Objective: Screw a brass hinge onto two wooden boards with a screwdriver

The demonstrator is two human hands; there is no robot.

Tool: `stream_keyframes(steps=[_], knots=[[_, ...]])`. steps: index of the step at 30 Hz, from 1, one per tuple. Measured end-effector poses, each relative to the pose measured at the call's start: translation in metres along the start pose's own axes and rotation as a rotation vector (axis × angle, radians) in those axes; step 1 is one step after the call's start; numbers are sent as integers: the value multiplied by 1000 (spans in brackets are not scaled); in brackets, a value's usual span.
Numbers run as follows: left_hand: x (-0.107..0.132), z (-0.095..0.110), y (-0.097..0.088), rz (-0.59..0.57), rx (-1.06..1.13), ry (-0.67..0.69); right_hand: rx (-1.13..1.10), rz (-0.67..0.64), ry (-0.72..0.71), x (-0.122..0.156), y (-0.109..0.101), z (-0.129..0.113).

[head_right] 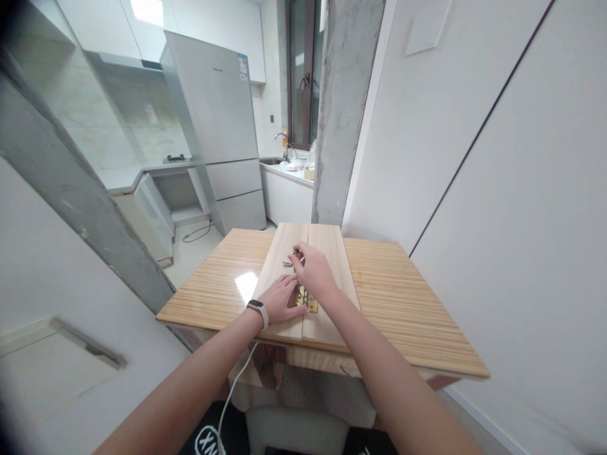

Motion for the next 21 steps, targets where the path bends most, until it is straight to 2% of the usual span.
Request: stream_keyframes(steps=[3, 11, 15, 21], knots=[[0, 0, 0, 8, 2, -3, -93, -84, -22, -3, -3, 8], [1, -1, -1, 4, 0, -12, -358, -342, 27, -14, -13, 24], [1, 1, -3, 1, 2, -3, -428, -331, 54, -15, -11, 28], [1, 2, -4, 1, 11, -5, -346, -238, 58, -13, -5, 30]])
Point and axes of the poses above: each hand's wrist, its own x-axis away from the middle knuckle, its own y-axis out of the palm, z = x × y, the point moved 1 cm from there along -x, towards the middle knuckle, and after that the axes turned 1 degree about -y, right-handed, at the moved point
